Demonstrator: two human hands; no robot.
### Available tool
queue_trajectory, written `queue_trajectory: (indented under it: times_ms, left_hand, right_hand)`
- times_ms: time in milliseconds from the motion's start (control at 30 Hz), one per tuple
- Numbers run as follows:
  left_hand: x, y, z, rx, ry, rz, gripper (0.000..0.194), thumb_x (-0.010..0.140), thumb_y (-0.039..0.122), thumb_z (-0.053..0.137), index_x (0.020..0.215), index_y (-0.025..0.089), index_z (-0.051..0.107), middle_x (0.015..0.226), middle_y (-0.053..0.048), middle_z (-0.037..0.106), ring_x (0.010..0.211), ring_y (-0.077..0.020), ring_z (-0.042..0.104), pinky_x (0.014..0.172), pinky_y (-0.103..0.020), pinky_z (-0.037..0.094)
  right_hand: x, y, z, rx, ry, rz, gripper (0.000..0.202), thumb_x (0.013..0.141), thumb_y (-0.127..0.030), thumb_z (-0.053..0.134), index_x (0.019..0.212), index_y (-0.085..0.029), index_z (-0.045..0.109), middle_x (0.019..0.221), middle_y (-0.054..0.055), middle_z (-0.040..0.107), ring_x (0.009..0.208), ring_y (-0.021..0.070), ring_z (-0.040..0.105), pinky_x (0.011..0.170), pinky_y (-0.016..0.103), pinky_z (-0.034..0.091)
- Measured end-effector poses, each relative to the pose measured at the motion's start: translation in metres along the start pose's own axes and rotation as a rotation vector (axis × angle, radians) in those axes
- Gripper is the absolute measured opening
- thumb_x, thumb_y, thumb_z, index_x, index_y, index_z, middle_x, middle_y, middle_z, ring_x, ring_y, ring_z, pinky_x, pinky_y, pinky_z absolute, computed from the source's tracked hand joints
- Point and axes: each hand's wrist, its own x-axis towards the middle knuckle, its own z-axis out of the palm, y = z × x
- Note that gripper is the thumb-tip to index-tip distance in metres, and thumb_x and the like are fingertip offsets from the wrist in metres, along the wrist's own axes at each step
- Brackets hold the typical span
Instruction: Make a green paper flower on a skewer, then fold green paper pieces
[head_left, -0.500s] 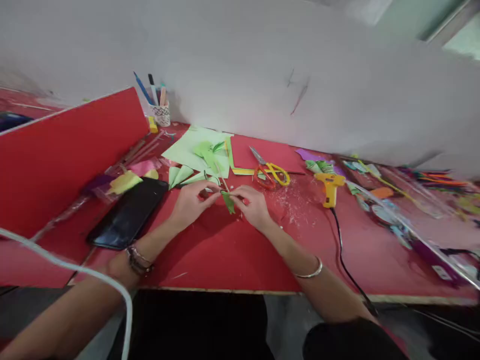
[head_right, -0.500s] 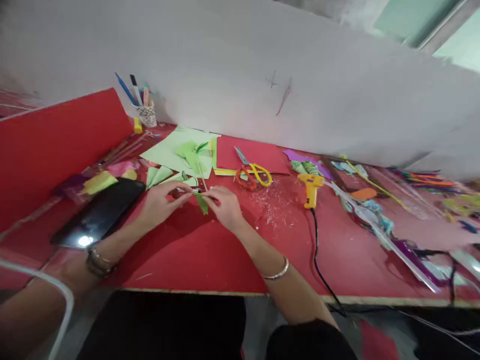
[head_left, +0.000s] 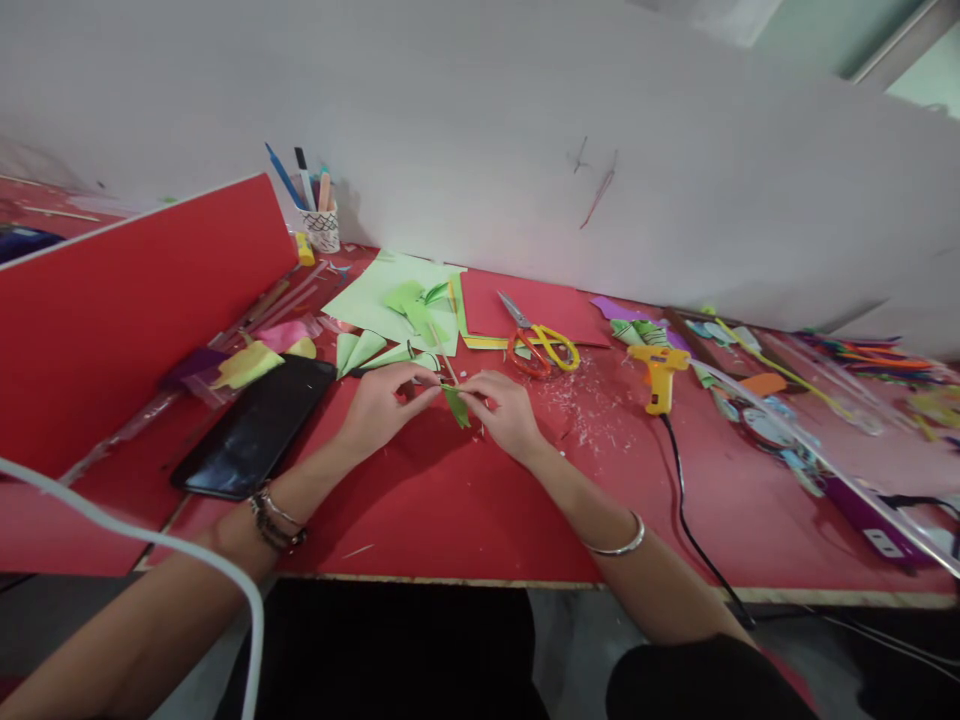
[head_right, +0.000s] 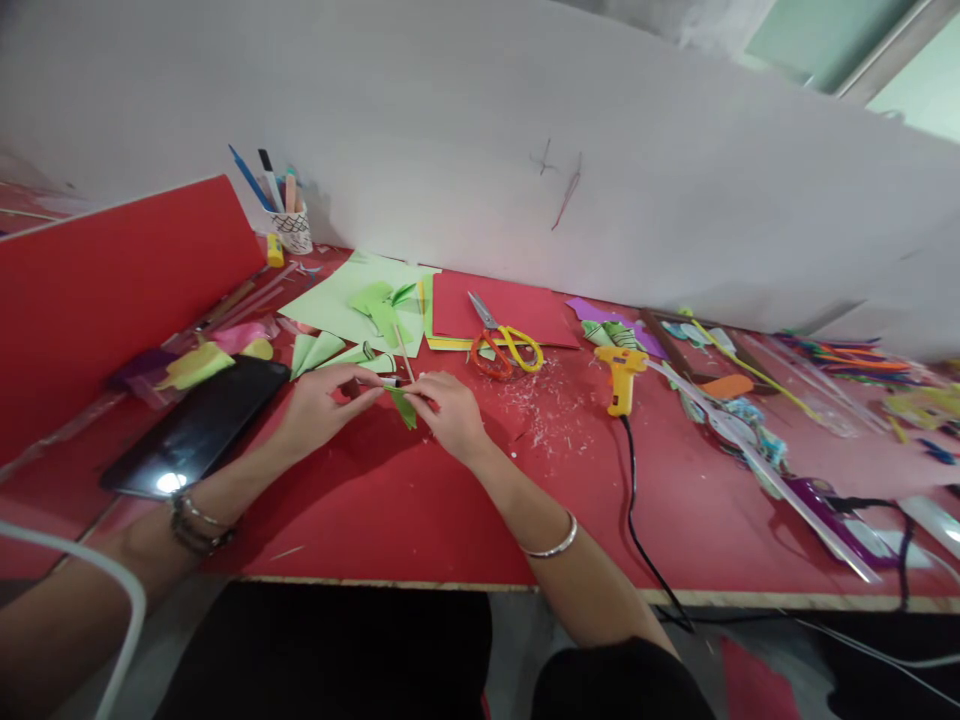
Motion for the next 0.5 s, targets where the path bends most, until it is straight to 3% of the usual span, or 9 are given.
queue_trajectory:
  times_ms: [500]
  left_hand:
    - [0.0011,0.002,0.0005,0.002,-0.032,0.051,0.004,0.076,0.018,0.053,0.077,0.016,0.057,0.071,0.002,0.058,0.059,-0.008,0.048,0.054,-0.018,0.037]
  right_hand:
    - [-0.0004,-0.001,0.0013,-0.003,0.0,-0.018,0.013,0.082,-0.023,0.049,0.08,-0.019,0.061,0.075,0.003,0.061,0.073,0.0142,0.054,0.068,0.027,0.043]
